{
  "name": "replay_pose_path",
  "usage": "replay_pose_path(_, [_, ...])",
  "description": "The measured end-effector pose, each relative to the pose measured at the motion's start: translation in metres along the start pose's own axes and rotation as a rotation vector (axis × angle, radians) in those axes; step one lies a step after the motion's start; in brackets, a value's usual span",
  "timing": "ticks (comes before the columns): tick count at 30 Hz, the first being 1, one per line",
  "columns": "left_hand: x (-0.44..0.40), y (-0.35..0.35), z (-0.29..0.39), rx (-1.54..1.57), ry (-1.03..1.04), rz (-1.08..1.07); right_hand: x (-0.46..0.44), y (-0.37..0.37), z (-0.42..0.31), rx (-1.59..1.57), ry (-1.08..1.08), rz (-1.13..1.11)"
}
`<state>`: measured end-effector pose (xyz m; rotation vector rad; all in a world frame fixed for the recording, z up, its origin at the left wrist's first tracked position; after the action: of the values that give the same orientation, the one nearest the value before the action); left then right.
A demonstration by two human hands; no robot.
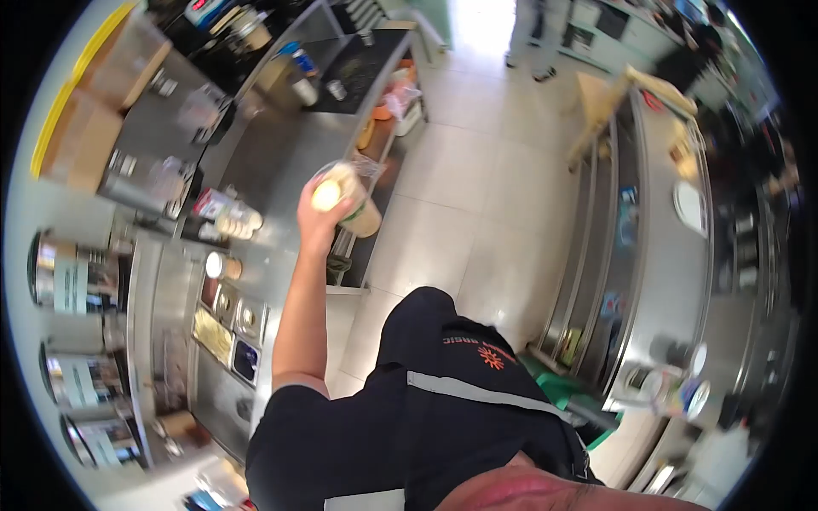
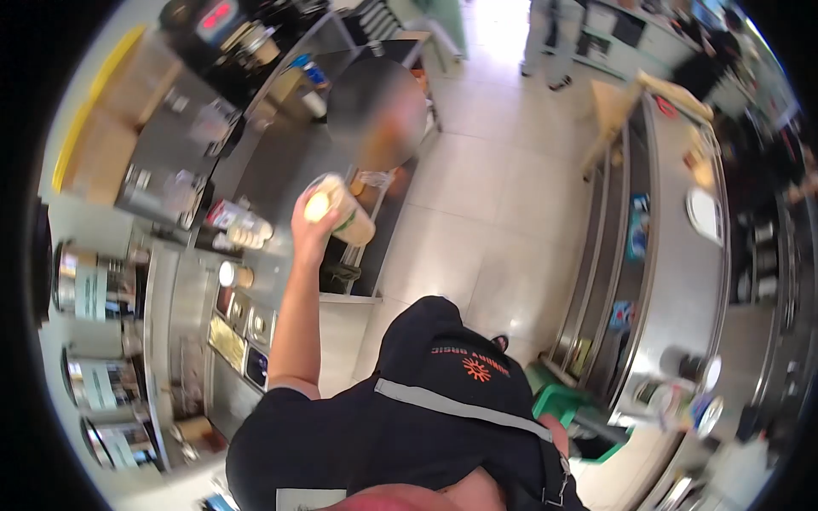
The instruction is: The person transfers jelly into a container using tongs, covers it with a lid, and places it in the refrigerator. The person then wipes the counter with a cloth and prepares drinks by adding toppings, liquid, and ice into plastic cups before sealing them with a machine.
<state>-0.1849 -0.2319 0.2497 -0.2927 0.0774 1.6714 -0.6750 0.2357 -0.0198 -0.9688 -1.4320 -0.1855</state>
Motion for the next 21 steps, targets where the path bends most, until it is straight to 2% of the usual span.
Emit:
replay_pose_path(2, [-0.031, 0.019, 0.038, -0.181, 0.113, -0.029, 0.010, -0.112, -0.110, 0.190, -0.224, 0.117])
replay_pose_path(4, [-0.063, 0.042, 0.077, 0.035, 0.089, -0.134, 0.055, -0.238, -0.241, 0.151, -0.456, 0.306])
replay_pose_path(6, [-0.099, 0.052, 0.105, 0.110, 0.123, -0.193, 0.128, -0.340, -0.350, -0.049, -0.966, 0.617])
replay_pose_path(8, [-0.129, 0.064, 0.142, 0.079, 0.153, -0.248, 0.193, -0.412, -0.433, 0.019, -1.235, 0.757])
replay_pose_path(9, [-0.146, 0.066, 0.152, 0.073, 0.156, -0.237, 0.220, -0.438, -0.475, 0.003, -1.332, 0.700])
replay_pose_path(10, [-0.167, 0.068, 0.162, 0.064, 0.170, -0.231, 0.243, -0.459, -0.522, 0.021, -1.544, 0.680])
replay_pose_path(12, [-0.206, 0.075, 0.175, 0.115, 0.134, -0.259, 0.273, -0.491, -0.612, 0.138, -1.779, 0.778])
replay_pose_path(13, [-0.225, 0.073, 0.187, 0.065, 0.218, -0.226, 0.300, -0.490, -0.649, 0.236, -1.784, 0.730])
replay_pose_path(15, [-0.254, 0.083, 0.209, -0.007, 0.240, -0.247, 0.349, -0.493, -0.711, 0.342, -1.789, 0.701])
replay_pose_path(16, [-0.269, 0.086, 0.215, -0.075, 0.259, -0.267, 0.351, -0.495, -0.745, 0.512, -1.548, 0.688])
replay_pose_path(17, [-0.288, 0.083, 0.217, -0.171, 0.378, -0.264, 0.348, -0.499, -0.773, 0.658, -1.298, 0.668])
replay_pose_path(18, [-0.313, 0.077, 0.207, -0.175, 0.388, -0.269, 0.346, -0.507, -0.802, 0.738, -1.252, 0.687])
replay_pose_path(20, [-0.361, 0.058, 0.187, 0.183, 0.365, -0.292, 0.326, -0.527, -0.852, 0.832, -1.160, 0.709])
replay_pose_path(21, [-0.381, 0.052, 0.180, 0.244, 0.298, -0.370, 0.315, -0.540, -0.877, 0.860, -1.121, 0.712])
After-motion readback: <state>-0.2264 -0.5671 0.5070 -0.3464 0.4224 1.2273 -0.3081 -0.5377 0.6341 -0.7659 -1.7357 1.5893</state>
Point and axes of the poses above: each hand's wrist, its own x-axis away from the middle knuckle, its own y-axis out of the palm, z = x × y, the point moved 7 cm from there along -x, towards the middle knuckle, and after that the axes turned 3 degrees about -z, right-handed, at the moved point
